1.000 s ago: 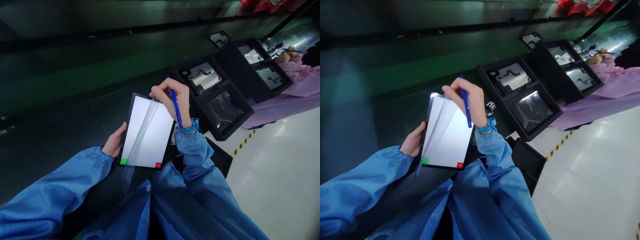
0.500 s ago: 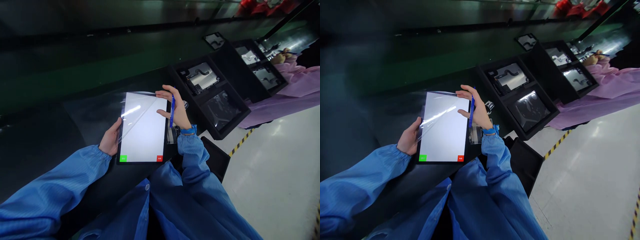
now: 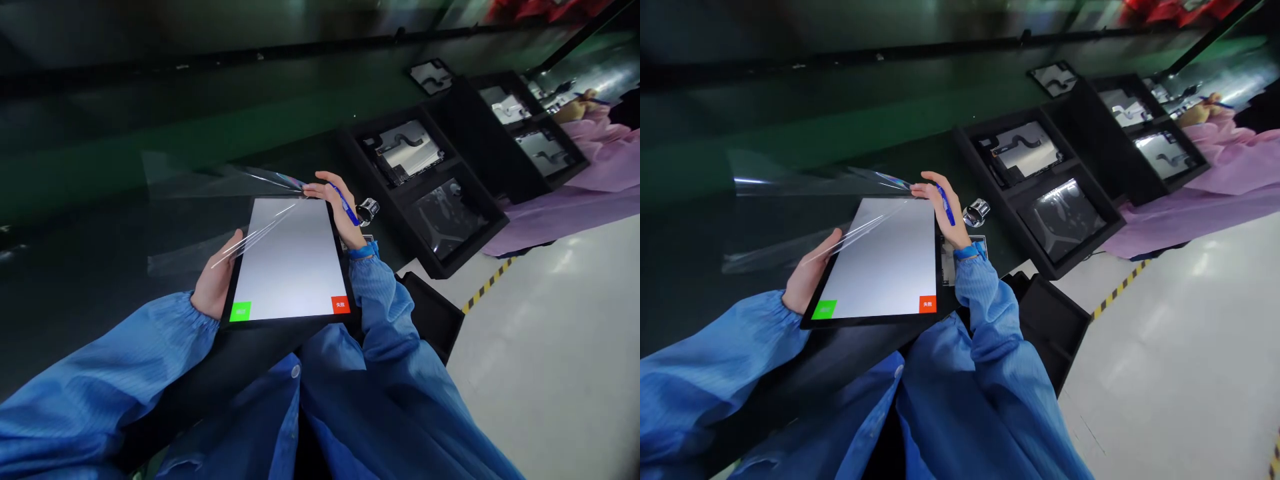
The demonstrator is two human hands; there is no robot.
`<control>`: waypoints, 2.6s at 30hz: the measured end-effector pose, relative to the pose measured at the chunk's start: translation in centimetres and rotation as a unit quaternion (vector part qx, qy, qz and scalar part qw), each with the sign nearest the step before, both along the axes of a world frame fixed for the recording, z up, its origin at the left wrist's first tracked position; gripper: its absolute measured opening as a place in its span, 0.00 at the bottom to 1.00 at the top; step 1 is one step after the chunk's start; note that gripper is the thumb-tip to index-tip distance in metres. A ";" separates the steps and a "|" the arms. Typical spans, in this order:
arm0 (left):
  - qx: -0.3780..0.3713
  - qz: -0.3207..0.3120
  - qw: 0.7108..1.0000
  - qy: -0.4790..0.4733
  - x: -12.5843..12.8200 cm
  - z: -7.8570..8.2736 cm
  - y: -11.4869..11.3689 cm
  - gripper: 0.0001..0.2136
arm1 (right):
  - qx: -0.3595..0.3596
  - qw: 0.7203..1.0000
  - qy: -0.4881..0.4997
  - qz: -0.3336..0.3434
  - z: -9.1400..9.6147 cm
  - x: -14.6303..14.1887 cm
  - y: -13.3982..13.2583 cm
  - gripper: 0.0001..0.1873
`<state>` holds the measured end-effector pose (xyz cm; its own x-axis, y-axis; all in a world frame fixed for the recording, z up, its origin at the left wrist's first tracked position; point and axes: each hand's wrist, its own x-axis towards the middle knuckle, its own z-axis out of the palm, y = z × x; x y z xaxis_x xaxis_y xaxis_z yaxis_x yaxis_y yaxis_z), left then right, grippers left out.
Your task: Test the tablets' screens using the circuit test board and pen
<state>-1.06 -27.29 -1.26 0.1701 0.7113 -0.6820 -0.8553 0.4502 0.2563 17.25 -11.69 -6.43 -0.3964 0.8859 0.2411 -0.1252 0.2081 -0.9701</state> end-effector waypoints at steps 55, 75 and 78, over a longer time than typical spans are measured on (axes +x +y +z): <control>-0.015 0.003 0.994 0.105 -0.4 -3.2 1.0 0.21 | 0.310 0.888 -0.257 -0.223 2.7 5.9 -8.5 0.09; -0.006 -0.021 0.995 0.096 0.1 -2.7 1.0 0.23 | 0.430 0.759 -0.469 0.136 3.6 0.8 -9.0 0.24; -0.005 -0.020 0.995 0.100 0.2 -2.6 1.1 0.23 | 0.465 0.770 -0.430 0.083 2.0 1.5 -9.9 0.09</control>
